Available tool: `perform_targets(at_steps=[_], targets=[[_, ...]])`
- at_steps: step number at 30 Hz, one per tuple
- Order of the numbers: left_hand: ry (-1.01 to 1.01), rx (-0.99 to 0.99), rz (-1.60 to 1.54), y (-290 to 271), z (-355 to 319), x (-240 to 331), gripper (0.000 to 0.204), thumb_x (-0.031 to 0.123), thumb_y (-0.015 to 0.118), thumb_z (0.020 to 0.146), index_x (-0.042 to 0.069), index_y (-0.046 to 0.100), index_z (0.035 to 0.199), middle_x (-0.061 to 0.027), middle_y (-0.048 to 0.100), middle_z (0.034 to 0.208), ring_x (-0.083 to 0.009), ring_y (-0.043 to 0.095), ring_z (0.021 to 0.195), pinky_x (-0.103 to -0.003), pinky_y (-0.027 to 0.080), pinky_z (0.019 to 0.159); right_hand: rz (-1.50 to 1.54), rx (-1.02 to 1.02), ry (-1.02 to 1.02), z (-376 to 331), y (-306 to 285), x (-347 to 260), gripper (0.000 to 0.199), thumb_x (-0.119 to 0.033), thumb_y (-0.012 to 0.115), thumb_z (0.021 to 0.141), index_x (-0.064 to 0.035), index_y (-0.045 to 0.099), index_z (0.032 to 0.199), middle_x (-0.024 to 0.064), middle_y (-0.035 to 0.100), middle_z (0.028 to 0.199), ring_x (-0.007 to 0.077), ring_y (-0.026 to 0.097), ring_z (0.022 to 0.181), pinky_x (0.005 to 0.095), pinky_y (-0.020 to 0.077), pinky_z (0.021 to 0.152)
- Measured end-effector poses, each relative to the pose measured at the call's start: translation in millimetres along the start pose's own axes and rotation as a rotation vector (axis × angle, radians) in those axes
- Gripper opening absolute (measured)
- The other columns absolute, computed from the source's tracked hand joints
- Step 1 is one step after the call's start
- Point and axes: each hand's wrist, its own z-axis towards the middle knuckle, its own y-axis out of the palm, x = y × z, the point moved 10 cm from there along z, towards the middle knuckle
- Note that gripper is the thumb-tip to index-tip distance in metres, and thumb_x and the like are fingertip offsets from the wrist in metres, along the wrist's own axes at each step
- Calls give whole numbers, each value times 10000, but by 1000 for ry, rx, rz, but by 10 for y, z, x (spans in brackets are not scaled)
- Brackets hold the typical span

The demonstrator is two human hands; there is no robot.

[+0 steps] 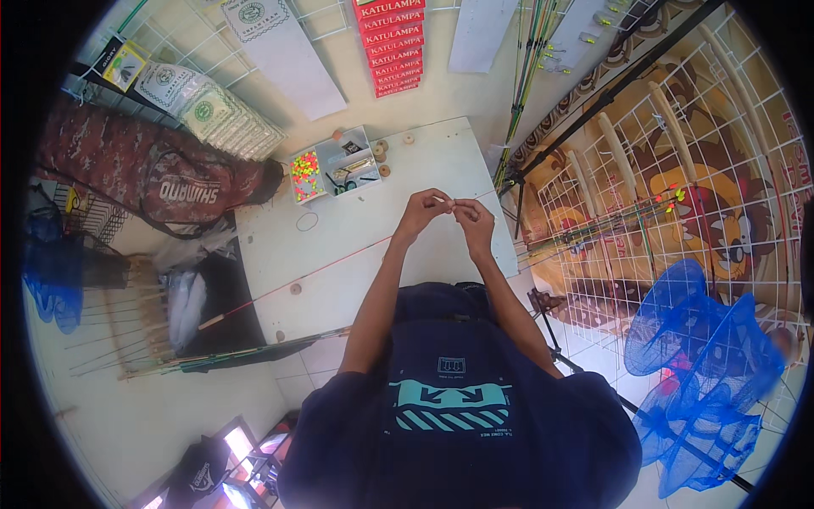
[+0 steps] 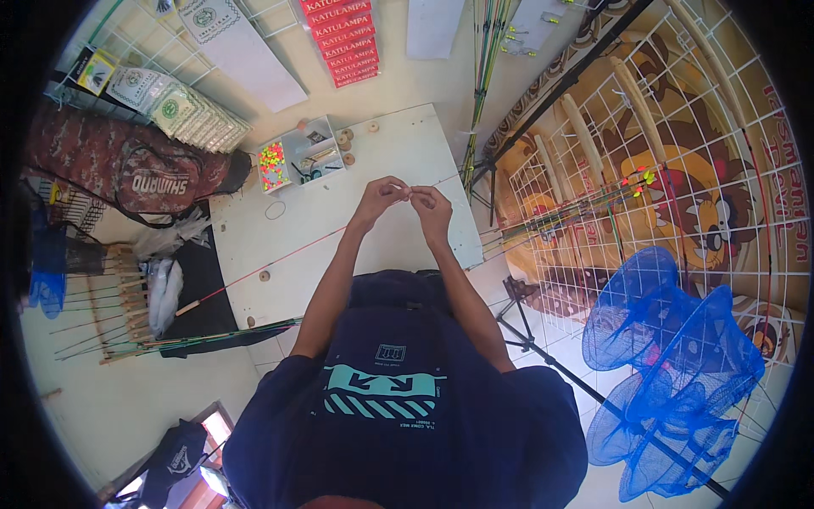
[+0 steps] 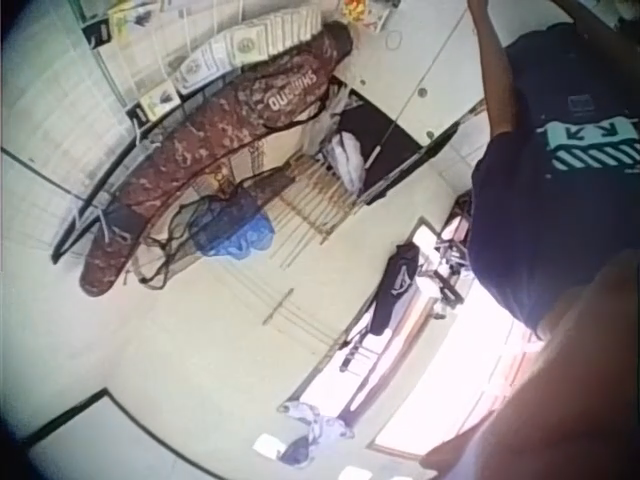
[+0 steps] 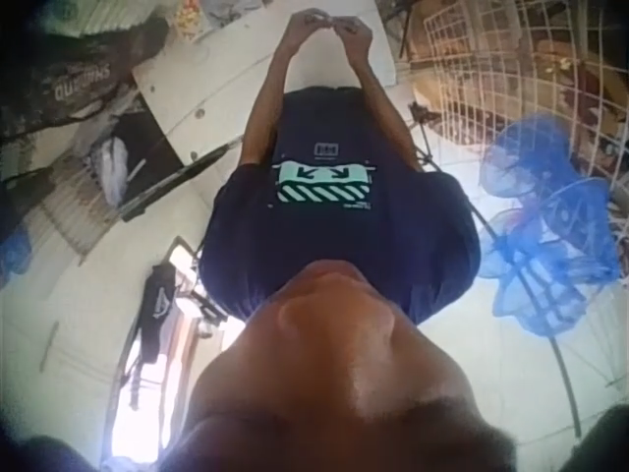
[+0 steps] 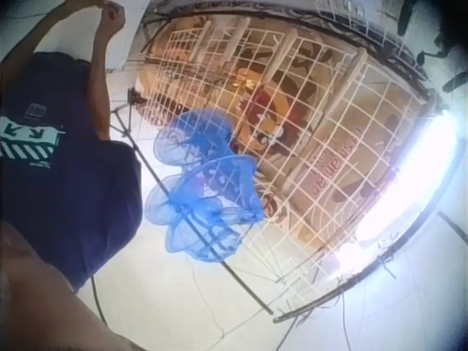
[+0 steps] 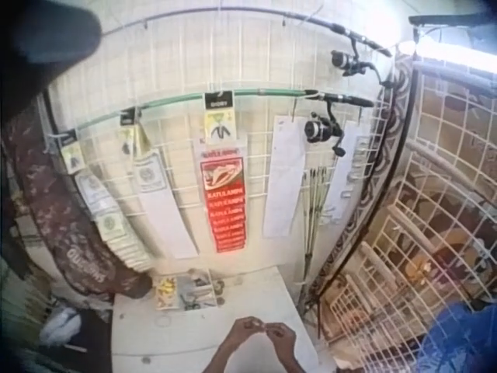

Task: Assemble fishing rod components including a float and line.

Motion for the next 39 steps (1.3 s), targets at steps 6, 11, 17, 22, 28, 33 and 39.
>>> perform_targets(at_steps=[6, 11, 17, 22, 28, 33, 39], targets=[[-28, 14, 46, -16, -26, 21, 170, 95, 680, 862, -14, 644, 988, -94, 695, 858, -141, 650, 849, -289, 508, 841, 3, -25, 10, -27, 25, -27, 221, -72, 648, 879, 14, 627, 1082, 59, 691, 868, 74, 603, 761, 212, 463, 668], [-27, 25, -15, -40, -43, 13, 143, 87, 683, 857, -18, 661, 951, -94, 696, 856, -142, 652, 839, -291, 509, 846, 4, -59, 8, -33, 87, -19, 220, -85, 628, 900, 6, 620, 1100, 57, 687, 883, 75, 606, 782, 223, 462, 670], [-38, 46, 13, -55, -53, 45, 134, 85, 700, 841, -22, 670, 916, -99, 700, 863, -144, 657, 829, -293, 512, 842, -19, -76, 1, -53, 101, -75, 218, -112, 626, 914, 2, 632, 1099, 45, 684, 896, 72, 609, 802, 228, 458, 665], [-40, 58, 18, -72, -48, 75, 143, 90, 715, 831, -22, 663, 903, -106, 700, 862, -145, 660, 831, -280, 519, 819, -54, -98, -9, -34, 104, -115, 201, -129, 632, 919, -3, 650, 1075, 37, 685, 893, 70, 611, 802, 220, 456, 650], [-71, 52, 53, -81, -47, 60, 137, 89, 715, 831, -19, 656, 892, -105, 701, 853, -140, 662, 823, -268, 520, 808, -152, -149, -75, -19, 106, -193, 191, -149, 637, 922, -9, 657, 1051, 35, 688, 868, 68, 611, 767, 215, 460, 627], [-24, 26, 133, -62, -53, 112, 140, 100, 725, 829, -10, 659, 886, -88, 703, 844, -127, 657, 814, -253, 514, 757, -337, -118, -113, -20, 85, -221, 158, -150, 643, 915, 2, 640, 959, 35, 680, 790, 58, 590, 685, 222, 449, 568], [-7, 46, 383, -56, -55, 274, 153, 123, 757, 806, 0, 679, 854, -59, 699, 793, -113, 652, 748, -255, 517, 698, -545, -20, -382, -99, 128, -435, 106, -99, 604, 918, -7, 616, 969, 60, 662, 803, 101, 571, 607, 250, 427, 508]])
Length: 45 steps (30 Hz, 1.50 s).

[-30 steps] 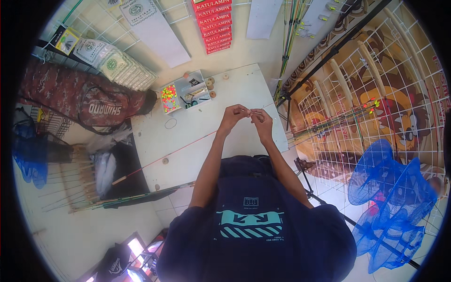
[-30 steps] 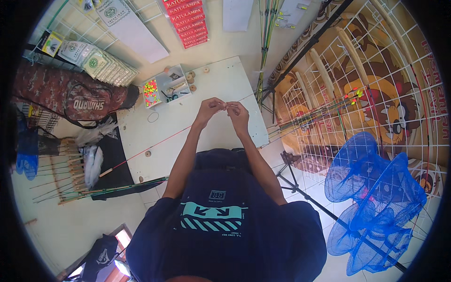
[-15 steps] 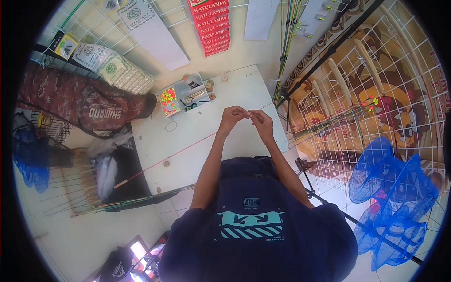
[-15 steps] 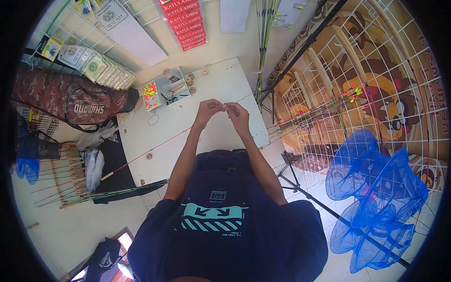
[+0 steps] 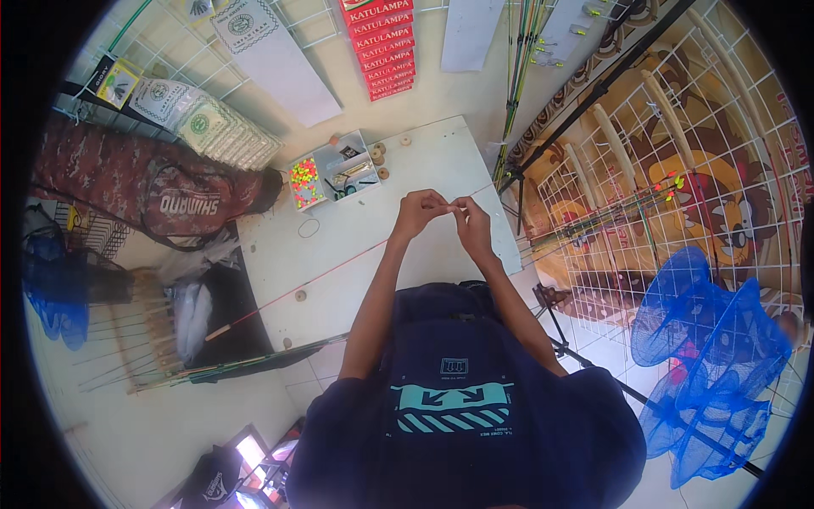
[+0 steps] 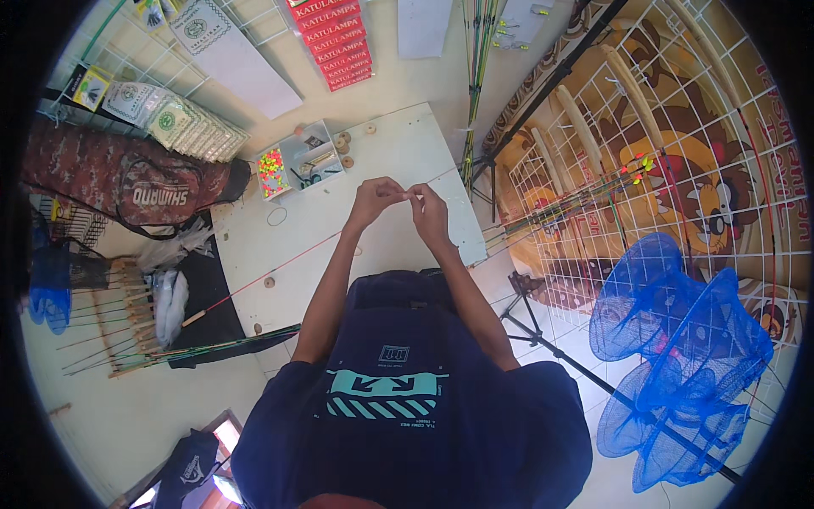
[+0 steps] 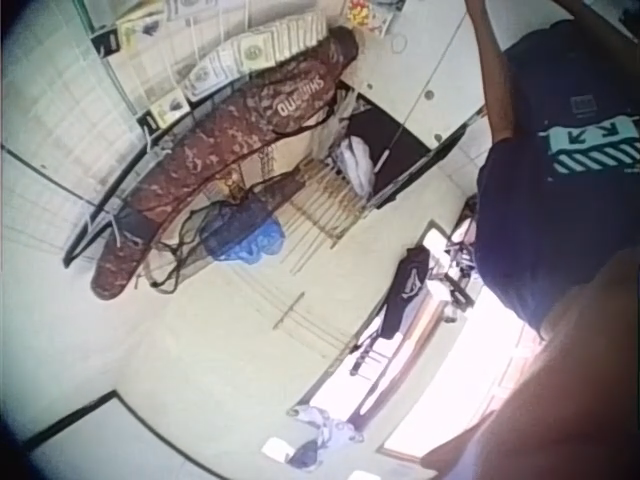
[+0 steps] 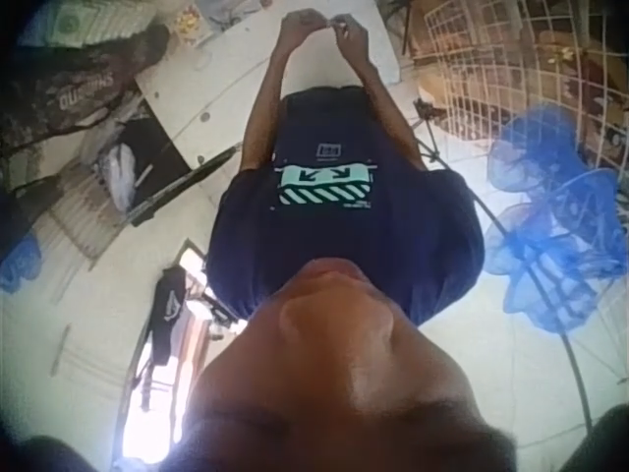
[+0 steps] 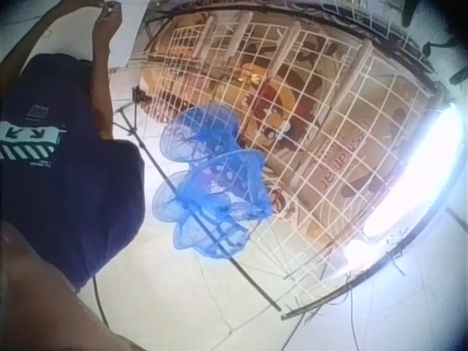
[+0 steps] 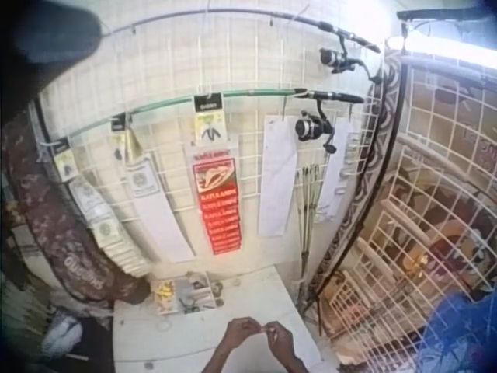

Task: Assemble fishing rod components including a float and line.

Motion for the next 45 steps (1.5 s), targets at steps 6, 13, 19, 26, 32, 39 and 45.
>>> perform_targets(at_steps=[6, 13, 19, 26, 32, 39, 45], targets=[[23, 0, 74, -60, -14, 131, 164, 122, 781, 769, 12, 689, 848, -63, 696, 768, -111, 645, 713, -256, 501, 658, 19, 29, 12, -8, -18, -77, 102, -70, 582, 921, -12, 611, 999, 85, 671, 911, 120, 569, 598, 263, 427, 488], [126, 12, 119, -86, -51, 331, 157, 119, 773, 773, 15, 686, 852, -70, 703, 771, -115, 644, 700, -264, 488, 629, 55, -41, 23, 5, -15, -203, 112, -89, 556, 936, -23, 572, 1025, 93, 674, 921, 177, 595, 578, 306, 450, 505], [94, 49, 255, -130, -115, 441, 196, 153, 779, 758, 24, 672, 861, -103, 714, 754, -130, 614, 634, -267, 455, 586, -136, -87, -32, 25, -16, -317, 100, -127, 551, 935, -67, 564, 1015, 99, 674, 905, 312, 667, 766, 402, 509, 638], [15, 103, 340, -130, -164, 532, 200, 166, 770, 762, 30, 662, 861, -112, 722, 782, -158, 598, 614, -302, 454, 598, -199, -93, -83, 66, -62, -428, 121, -140, 574, 924, -59, 575, 1013, 95, 683, 915, 296, 673, 765, 385, 519, 636], [38, 176, 337, -145, -222, 562, 166, 138, 747, 770, 29, 660, 859, -122, 718, 788, -216, 653, 673, -330, 487, 672, -203, -84, -106, 75, -112, -537, 116, -149, 585, 919, -56, 594, 987, 102, 686, 896, 294, 673, 737, 378, 520, 625], [136, 254, 472, -115, -309, 710, 154, 107, 731, 764, 13, 661, 864, -140, 708, 782, -270, 689, 751, -362, 509, 717, -214, -89, -89, 63, -115, -542, 113, -143, 581, 916, -54, 606, 981, 103, 685, 891, 299, 672, 748, 382, 519, 631], [123, 244, 463, -136, -316, 731, 148, 125, 745, 762, 14, 676, 831, -136, 709, 784, -273, 693, 771, -373, 512, 724, -225, -95, -86, 53, -119, -576, 116, -144, 570, 919, -55, 607, 983, 97, 684, 903, 303, 669, 757, 387, 519, 647]])
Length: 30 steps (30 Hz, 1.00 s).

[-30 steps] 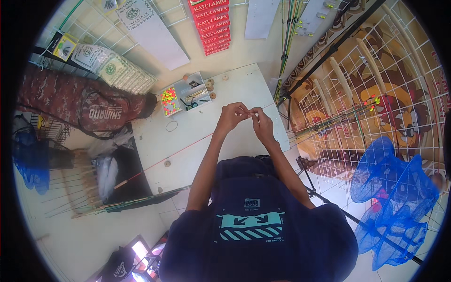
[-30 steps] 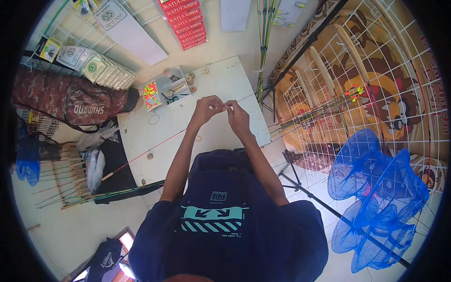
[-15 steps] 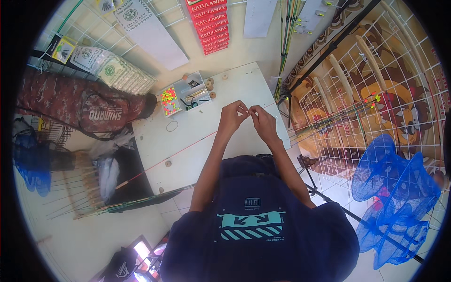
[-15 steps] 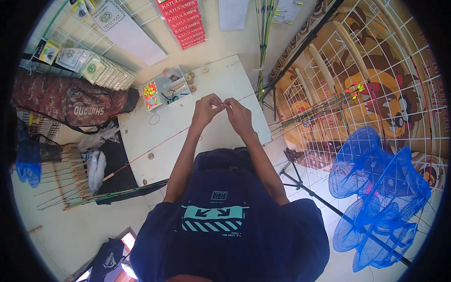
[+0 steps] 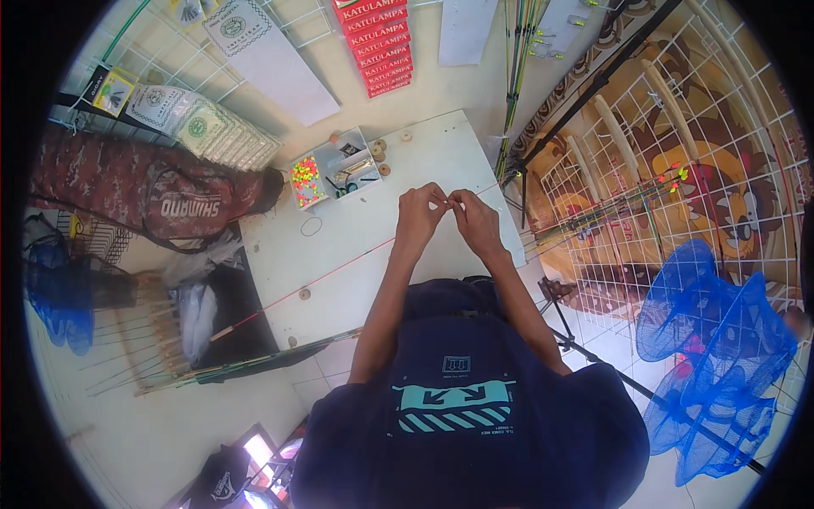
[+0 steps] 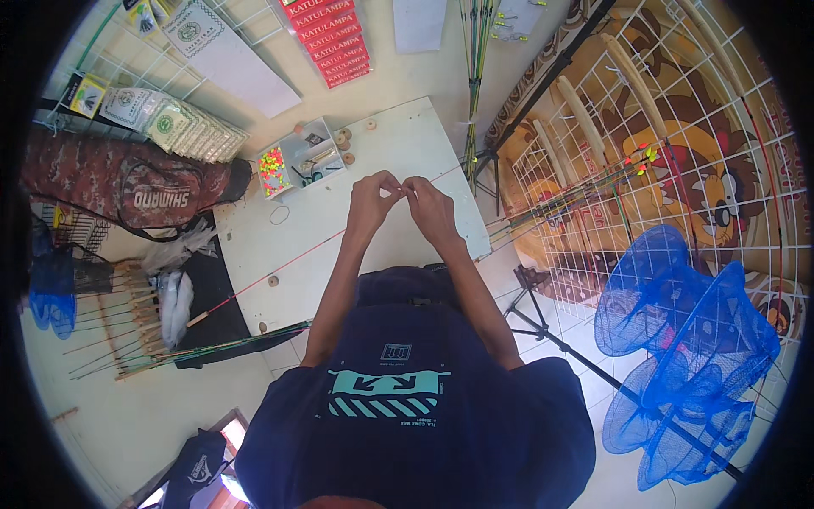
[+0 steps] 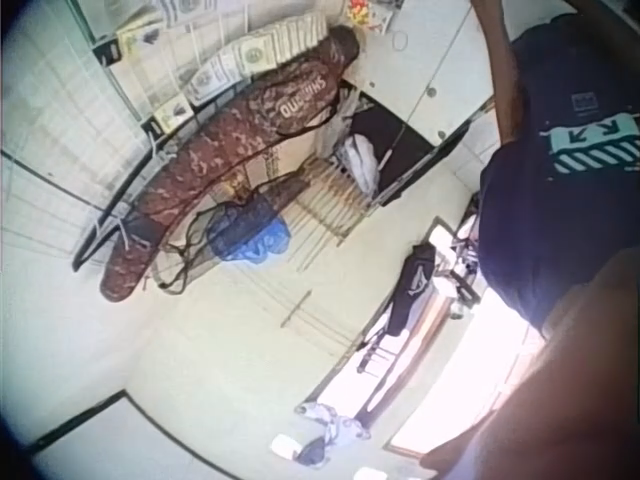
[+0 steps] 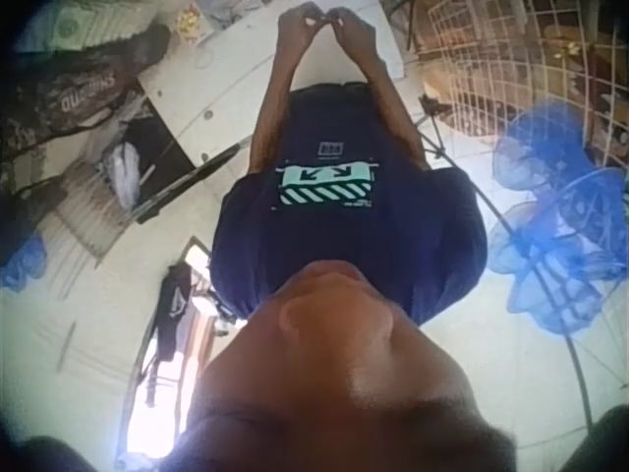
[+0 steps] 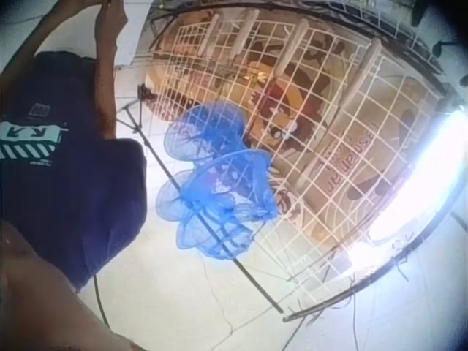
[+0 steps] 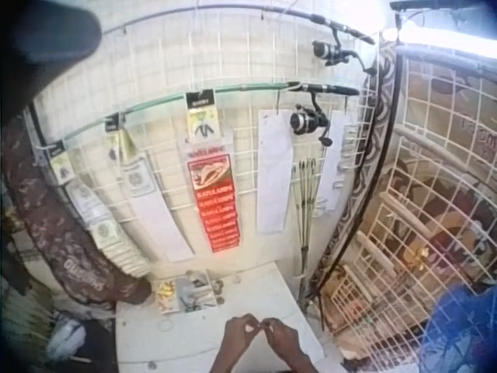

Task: Assemble fishing rod components including a float and line.

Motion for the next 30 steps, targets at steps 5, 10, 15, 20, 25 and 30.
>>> perform_targets(at_steps=[5, 10, 15, 20, 25, 30], targets=[[-72, -58, -140, -3, 18, -127, 134, 125, 763, 755, 26, 704, 822, -105, 707, 745, -190, 635, 663, -331, 478, 656, 0, 1, 1, -14, 5, -6, 117, -143, 571, 917, -58, 606, 989, 93, 681, 907, 300, 667, 755, 388, 517, 643], [-124, -223, -203, 38, 77, -224, 135, 102, 773, 748, 25, 718, 844, -67, 707, 737, -103, 572, 645, -262, 433, 619, -6, 9, -2, -23, -4, -21, 119, -144, 571, 918, -58, 600, 996, 91, 678, 914, 295, 665, 765, 385, 516, 640], [-142, -252, -515, 154, 82, -347, 146, 94, 696, 830, 5, 698, 945, -84, 712, 805, -122, 633, 728, -252, 474, 730, 22, 1, 6, -20, 12, -13, 120, -149, 567, 924, -60, 597, 998, 97, 679, 926, 299, 668, 774, 385, 524, 650], [-37, -312, -510, 231, 134, -282, 206, 155, 675, 873, 32, 694, 1036, -79, 700, 770, -108, 645, 748, -240, 469, 669, 21, 9, -3, -14, 8, -42, 125, -152, 566, 926, -62, 601, 1006, 103, 682, 936, 310, 670, 773, 394, 528, 649], [-58, -422, -481, 333, 205, -312, 208, 183, 658, 894, 42, 691, 1043, -55, 686, 749, -104, 636, 732, -240, 459, 661, 25, 20, -8, -27, -32, -50, 132, -153, 572, 924, -64, 607, 1014, 111, 685, 938, 309, 671, 763, 392, 528, 640], [-71, -507, -533, 371, 181, -260, 217, 206, 637, 920, 28, 647, 1044, -44, 671, 788, -101, 618, 772, -253, 461, 716, 6, 17, -8, -37, -42, -58, 147, -159, 581, 922, -64, 611, 1030, 112, 684, 907, 300, 670, 741, 384, 523, 624]])
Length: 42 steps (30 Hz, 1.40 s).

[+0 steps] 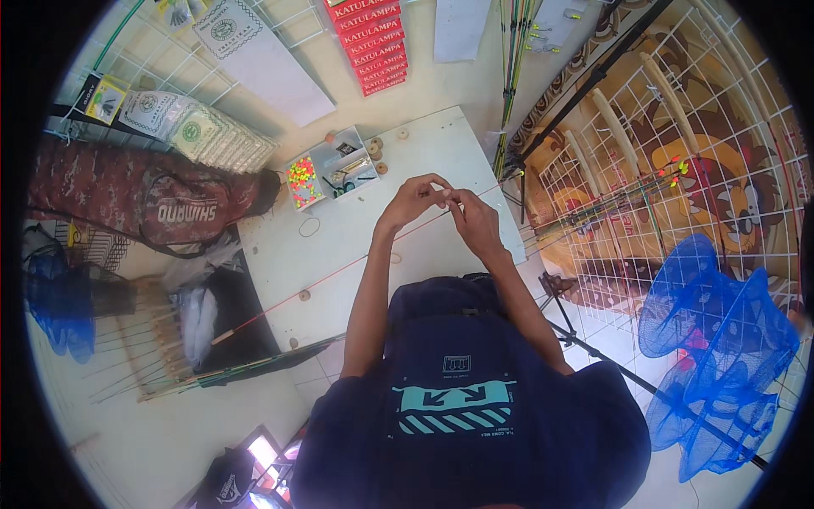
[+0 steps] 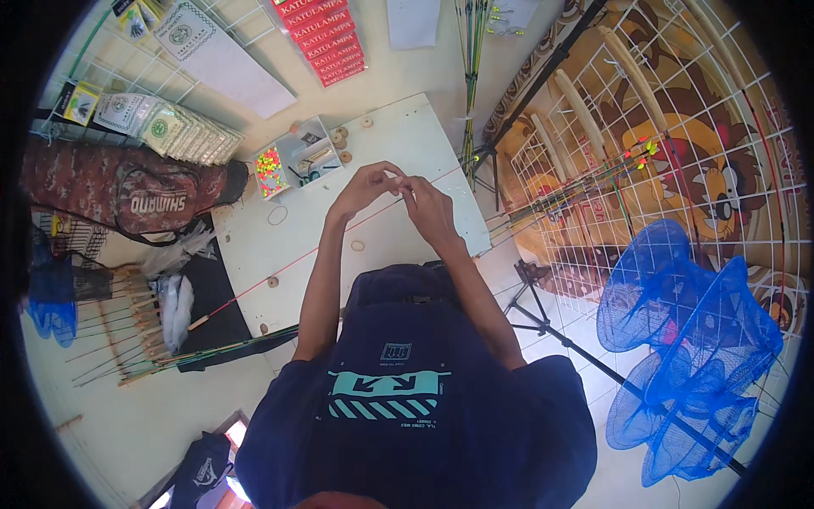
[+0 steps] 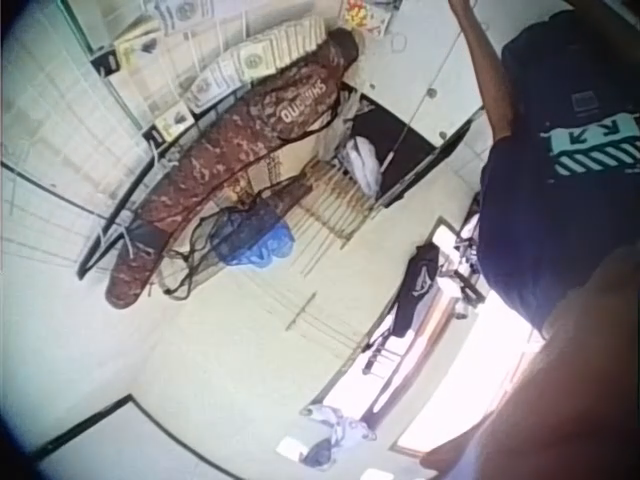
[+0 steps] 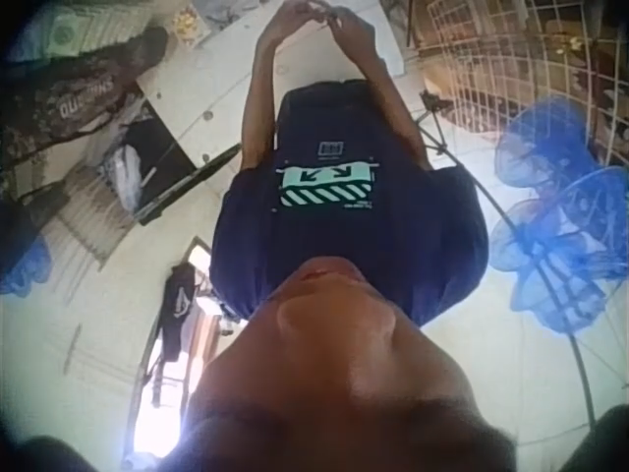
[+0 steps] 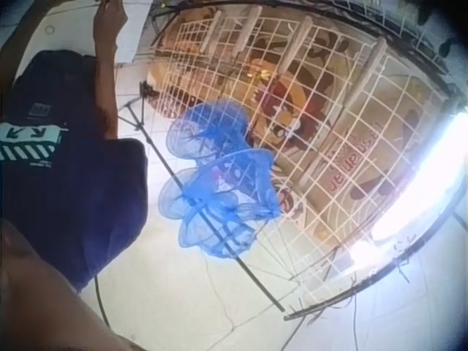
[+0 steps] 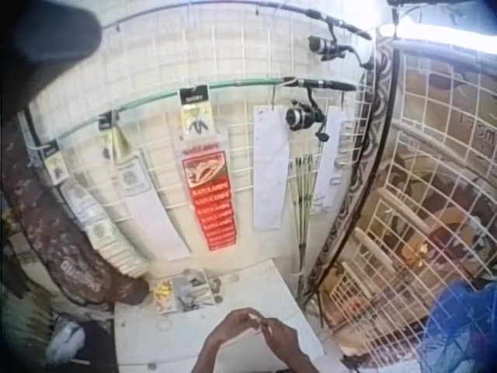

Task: Assemble fishing rod components including a float and line.

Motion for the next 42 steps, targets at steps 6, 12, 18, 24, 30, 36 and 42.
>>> perform_targets(at_steps=[6, 12, 18, 24, 30, 36, 42], targets=[[59, 46, 7, -30, 19, 57, 188, 193, 639, 920, 17, 634, 984, -55, 667, 734, -98, 631, 713, -229, 452, 633, -1, -21, 26, 10, -2, -3, 153, -165, 587, 919, -64, 613, 1030, 106, 684, 895, 299, 667, 733, 390, 516, 624], [78, 52, -37, -28, 38, -15, 159, 156, 622, 924, -3, 617, 931, -67, 668, 761, -115, 638, 723, -255, 501, 672, 27, 12, 8, 5, -38, -20, 125, -139, 604, 907, -48, 620, 992, 99, 683, 899, 266, 641, 669, 355, 496, 596], [66, 129, 139, 33, -32, 121, 140, 131, 581, 941, -8, 602, 932, -73, 657, 803, -115, 614, 721, -257, 490, 671, 9, -14, 72, 1, -41, 44, 123, -149, 590, 913, -61, 627, 990, 88, 685, 896, 277, 670, 764, 369, 517, 648], [26, 191, 298, 72, -128, 222, 181, 189, 550, 966, 11, 574, 951, -81, 641, 799, -111, 544, 659, -283, 445, 621, 10, -9, 88, 4, -89, 5, 108, -154, 594, 911, -58, 627, 949, 90, 683, 879, 279, 668, 746, 372, 513, 635], [130, 221, 243, 49, -181, 215, 199, 200, 530, 975, 1, 539, 984, -125, 663, 834, -184, 589, 673, -329, 474, 644, -25, 9, 22, 3, -96, -22, 101, -161, 598, 907, -68, 621, 937, 90, 675, 847, 282, 662, 717, 379, 506, 616], [-23, 138, 254, 45, -204, 119, 198, 195, 565, 962, -3, 567, 961, -64, 645, 862, -121, 559, 757, -283, 464, 709, -33, -7, -1, -17, -82, -28, 100, -163, 605, 899, -79, 624, 950, 83, 670, 855, 275, 662, 730, 377, 510, 628], [2, 137, 126, -2, -173, -42, 167, 136, 614, 928, -29, 619, 955, -65, 661, 879, -121, 611, 837, -271, 490, 794, -11, -30, -7, -9, -101, -70, 103, -157, 608, 893, -80, 624, 960, 79, 670, 892, 271, 665, 765, 373, 515, 649]])
